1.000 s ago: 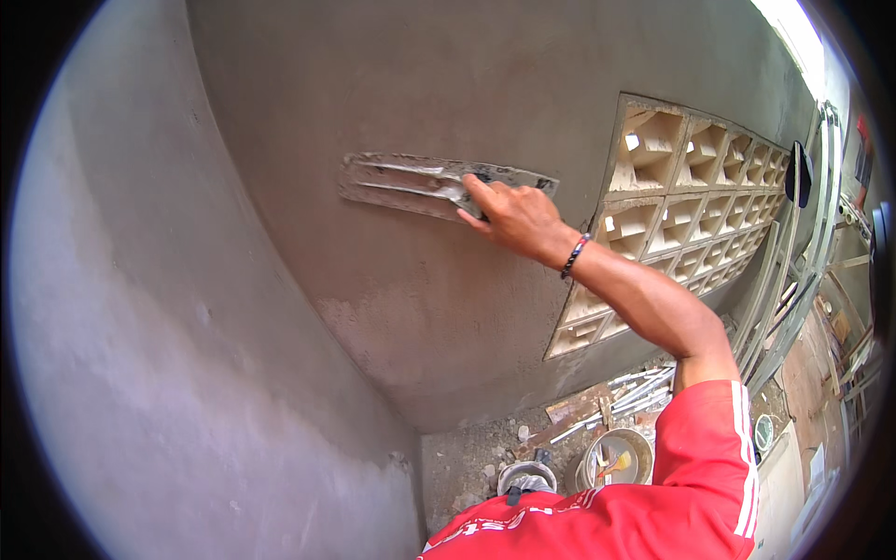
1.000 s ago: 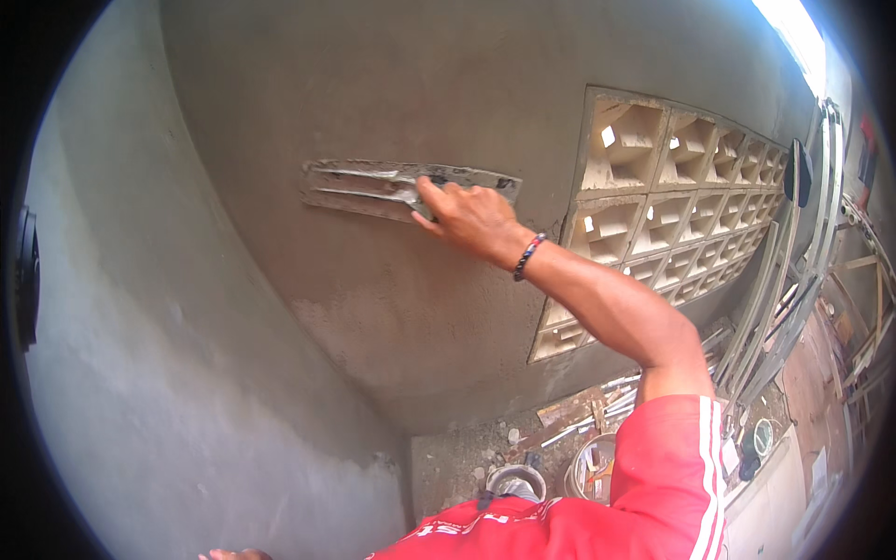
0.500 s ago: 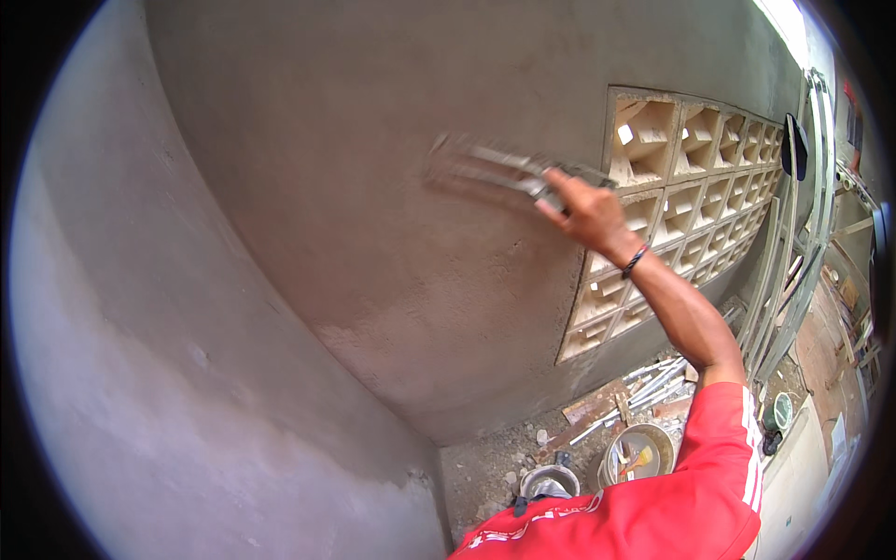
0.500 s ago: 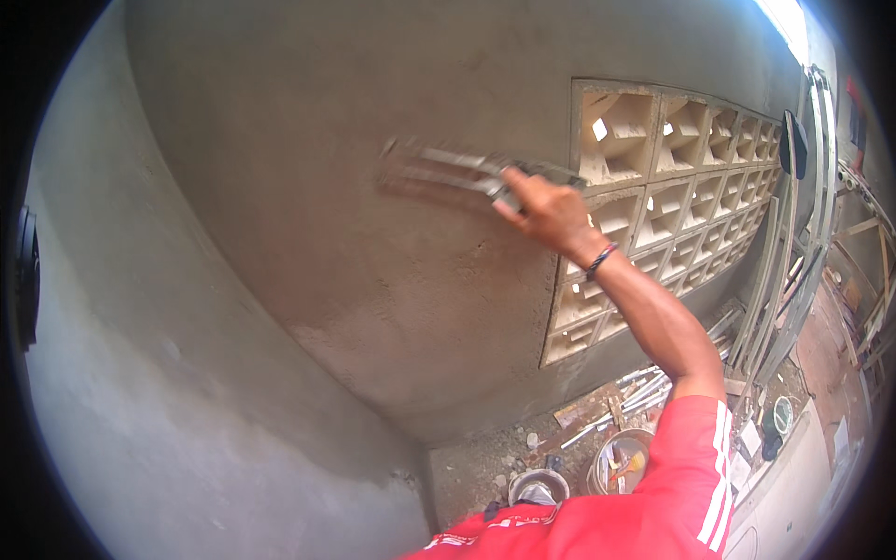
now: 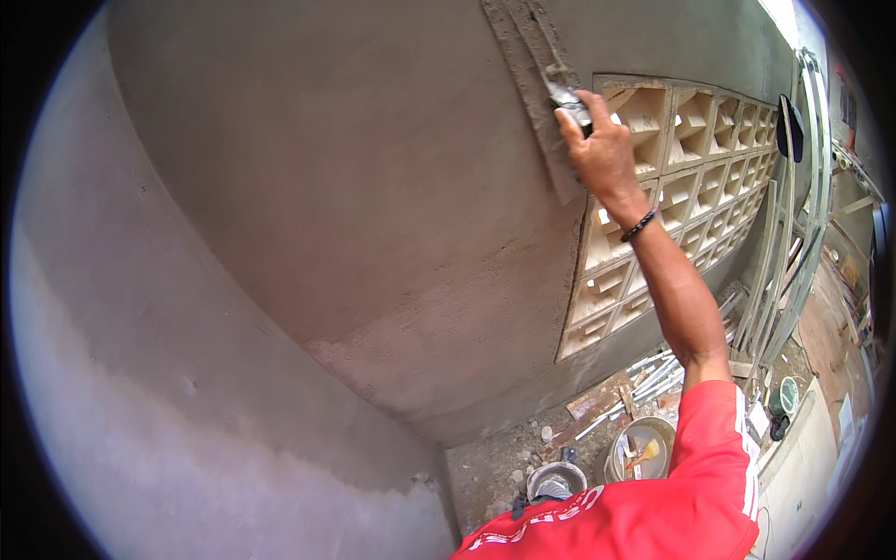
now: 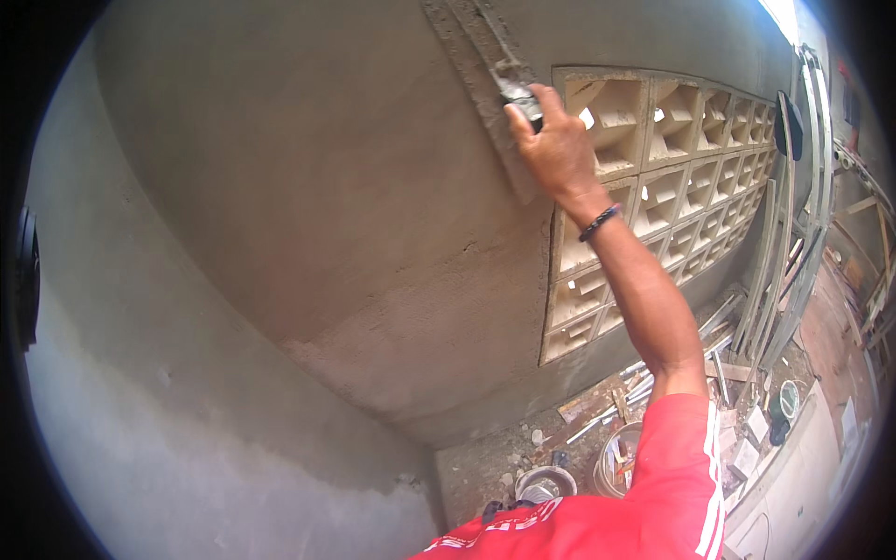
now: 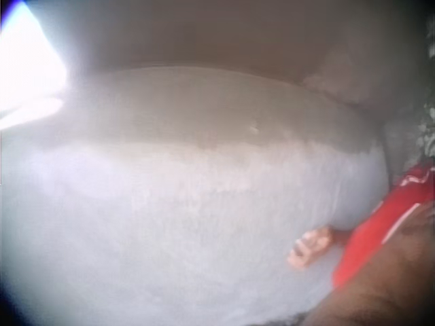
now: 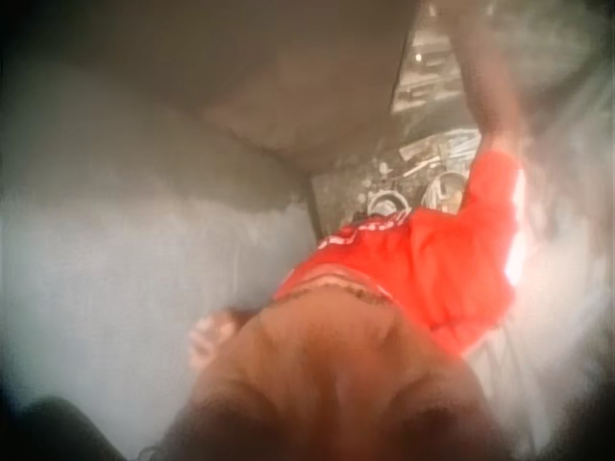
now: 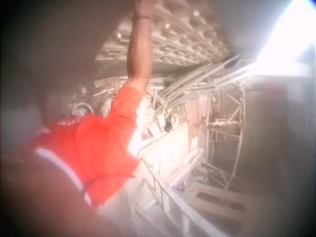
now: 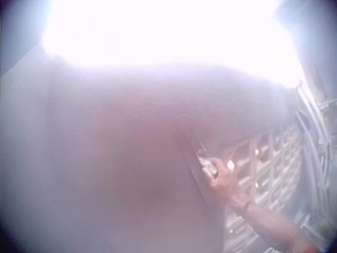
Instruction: The person applies plaster to a wall using a trowel and a smaller hand tool, smoothing the surface in repeated strokes. The person occasionally dips the tools into a bucket of plaster to reload material and continues working on the same wall section.
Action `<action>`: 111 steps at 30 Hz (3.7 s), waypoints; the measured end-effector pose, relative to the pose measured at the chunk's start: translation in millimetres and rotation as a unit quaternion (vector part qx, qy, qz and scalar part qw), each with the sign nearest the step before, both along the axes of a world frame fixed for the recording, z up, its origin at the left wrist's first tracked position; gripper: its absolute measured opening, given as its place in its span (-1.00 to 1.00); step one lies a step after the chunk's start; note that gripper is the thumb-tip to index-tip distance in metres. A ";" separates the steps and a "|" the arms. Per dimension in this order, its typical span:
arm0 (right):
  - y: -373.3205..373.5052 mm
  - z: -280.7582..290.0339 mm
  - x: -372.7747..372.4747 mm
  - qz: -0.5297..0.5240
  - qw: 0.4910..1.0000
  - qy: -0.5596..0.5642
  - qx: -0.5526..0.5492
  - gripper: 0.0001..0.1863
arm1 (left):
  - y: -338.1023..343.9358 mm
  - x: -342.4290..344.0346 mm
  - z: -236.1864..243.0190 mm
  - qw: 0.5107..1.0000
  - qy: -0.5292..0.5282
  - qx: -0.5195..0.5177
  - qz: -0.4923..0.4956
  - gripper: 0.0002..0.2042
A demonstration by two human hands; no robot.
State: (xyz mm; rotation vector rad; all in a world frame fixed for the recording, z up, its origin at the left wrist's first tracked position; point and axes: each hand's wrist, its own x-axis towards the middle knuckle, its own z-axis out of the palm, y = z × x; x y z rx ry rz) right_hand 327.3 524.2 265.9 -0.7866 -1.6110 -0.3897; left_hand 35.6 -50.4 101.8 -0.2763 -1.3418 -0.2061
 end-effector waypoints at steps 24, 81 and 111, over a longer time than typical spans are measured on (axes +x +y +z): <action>-8.2 -58.8 9.3 0.015 0.995 -0.088 0.035 -0.60 | 3.1 -22.0 -6.5 1.000 -0.007 -0.011 -0.013 -0.81; -59.5 10.0 -98.0 0.053 0.996 -0.012 -0.075 -0.59 | 2.7 -1.2 7.6 1.000 0.020 -0.019 0.004 -0.80; -188.4 -203.5 14.6 0.460 0.855 -0.053 -0.232 -0.46 | 349.2 211.1 -41.4 0.334 -0.560 0.106 -0.751 -0.67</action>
